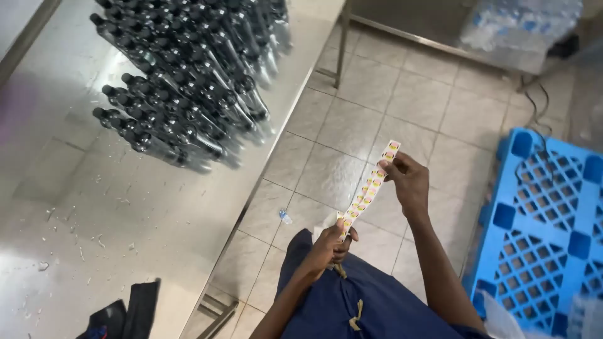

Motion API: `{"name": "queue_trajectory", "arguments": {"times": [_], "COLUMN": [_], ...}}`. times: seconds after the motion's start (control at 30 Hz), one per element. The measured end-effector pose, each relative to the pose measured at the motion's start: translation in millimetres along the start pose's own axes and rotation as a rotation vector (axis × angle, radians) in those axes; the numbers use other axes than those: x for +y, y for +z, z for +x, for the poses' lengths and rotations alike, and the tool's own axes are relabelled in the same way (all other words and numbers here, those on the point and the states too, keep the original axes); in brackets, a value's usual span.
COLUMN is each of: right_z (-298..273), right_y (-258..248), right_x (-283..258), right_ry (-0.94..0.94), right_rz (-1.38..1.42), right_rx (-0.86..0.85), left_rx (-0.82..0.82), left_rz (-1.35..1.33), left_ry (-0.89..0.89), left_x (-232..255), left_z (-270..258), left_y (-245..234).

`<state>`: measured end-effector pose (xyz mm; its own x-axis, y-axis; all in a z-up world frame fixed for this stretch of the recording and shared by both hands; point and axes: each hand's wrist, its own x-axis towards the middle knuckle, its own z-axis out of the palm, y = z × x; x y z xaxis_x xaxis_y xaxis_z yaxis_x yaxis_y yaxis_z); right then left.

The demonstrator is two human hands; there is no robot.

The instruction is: Applying small circular labels to the caps of numerous small black bottles on a stainless steel table.

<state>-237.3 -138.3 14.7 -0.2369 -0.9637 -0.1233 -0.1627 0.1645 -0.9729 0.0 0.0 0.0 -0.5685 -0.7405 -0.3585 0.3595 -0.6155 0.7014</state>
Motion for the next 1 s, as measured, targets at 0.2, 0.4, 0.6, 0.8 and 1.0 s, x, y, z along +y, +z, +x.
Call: {"name": "queue_trajectory", "arguments": {"times": [0.2, 0.4, 0.6, 0.8, 1.0], "right_z": [62, 132, 175, 225, 290], "right_y": [33, 37, 9, 3, 27], "right_x": [-60, -81, -131, -170, -164], "right_ry": [-0.013, -0.105, 0.084, -0.082, 0.009], "right_rz": [0.145, 0.042, 0.374, 0.274, 0.008], "right_rx": [-0.115, -0.057, -0.149, -0.140, -0.329], "left_rx": [-0.067, 0.066, 0.136, 0.503, 0.492], "left_rz": [-0.105, -0.149, -0.212, -0.208, -0.228], "left_ry": [0.041, 0.026, 0.160, 0.320, 0.541], "left_x": [33, 101, 108, 135, 191], "left_z": [56, 109, 175, 200, 223], "left_y": [-29, -42, -70, -81, -37]}}
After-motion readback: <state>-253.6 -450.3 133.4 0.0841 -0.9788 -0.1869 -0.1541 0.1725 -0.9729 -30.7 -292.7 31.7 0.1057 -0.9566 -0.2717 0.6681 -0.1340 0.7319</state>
